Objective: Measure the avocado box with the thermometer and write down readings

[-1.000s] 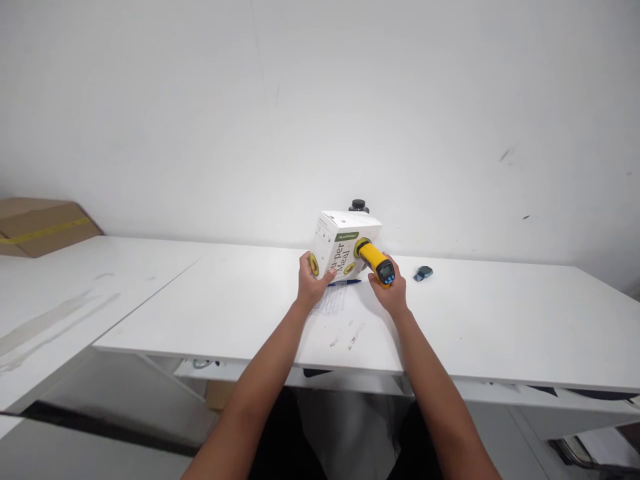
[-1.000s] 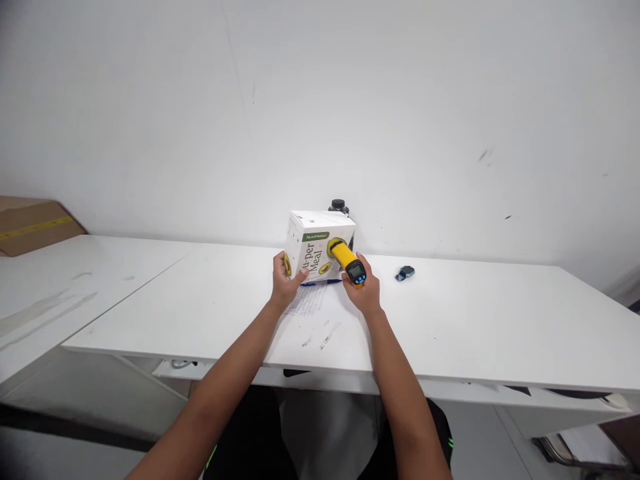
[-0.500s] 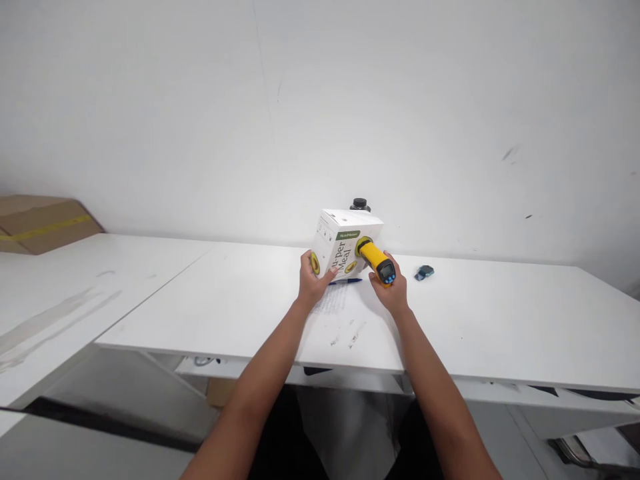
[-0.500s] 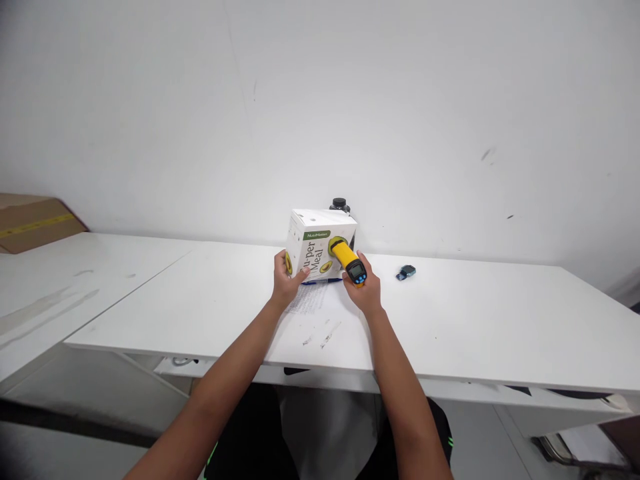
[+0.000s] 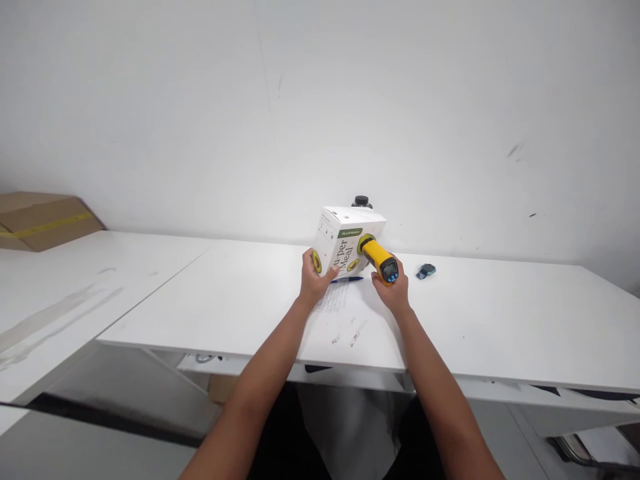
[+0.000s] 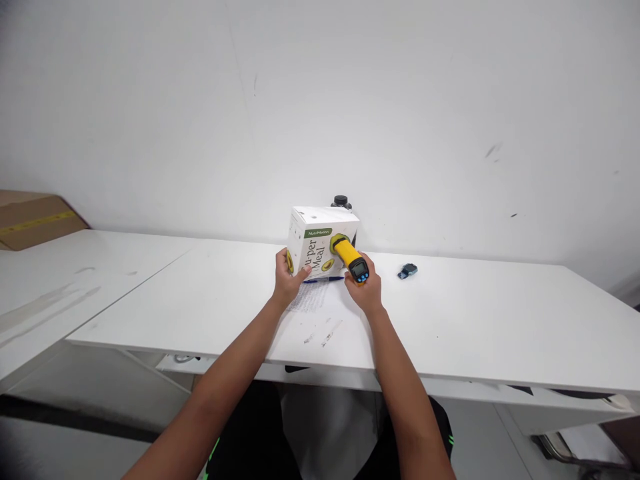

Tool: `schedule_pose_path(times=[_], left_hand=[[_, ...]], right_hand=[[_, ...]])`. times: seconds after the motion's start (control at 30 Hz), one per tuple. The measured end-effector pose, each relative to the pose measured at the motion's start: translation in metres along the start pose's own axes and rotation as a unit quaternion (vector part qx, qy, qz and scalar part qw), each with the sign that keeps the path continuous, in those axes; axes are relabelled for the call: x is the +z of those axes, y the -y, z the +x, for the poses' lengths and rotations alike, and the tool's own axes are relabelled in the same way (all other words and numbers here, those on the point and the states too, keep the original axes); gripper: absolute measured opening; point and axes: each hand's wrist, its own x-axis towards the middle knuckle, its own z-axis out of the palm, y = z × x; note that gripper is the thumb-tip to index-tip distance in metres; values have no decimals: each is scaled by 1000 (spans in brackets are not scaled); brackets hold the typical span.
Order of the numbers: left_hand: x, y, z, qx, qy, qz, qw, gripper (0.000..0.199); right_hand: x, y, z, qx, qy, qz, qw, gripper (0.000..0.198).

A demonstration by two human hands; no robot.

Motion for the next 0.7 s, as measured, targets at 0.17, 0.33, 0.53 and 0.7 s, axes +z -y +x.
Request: schedule_pose_path(times=[0.17,0.33,0.53,0.7], left_hand=[[0,-2,0,4,0,3,1000,83],[0,-2,0,-5,3,2,1000,83],[0,-1,1,-9,3,-3,1000,83],[0,1,-1,-6,-5,10,1000,84]], right_hand=[[0,1,0,3,2,18,1000,59],[0,0,0,20,8,20,1000,62],[-1,1,1,17,10,15,1000,60],[0,2,1,4,1,7,1000,58]])
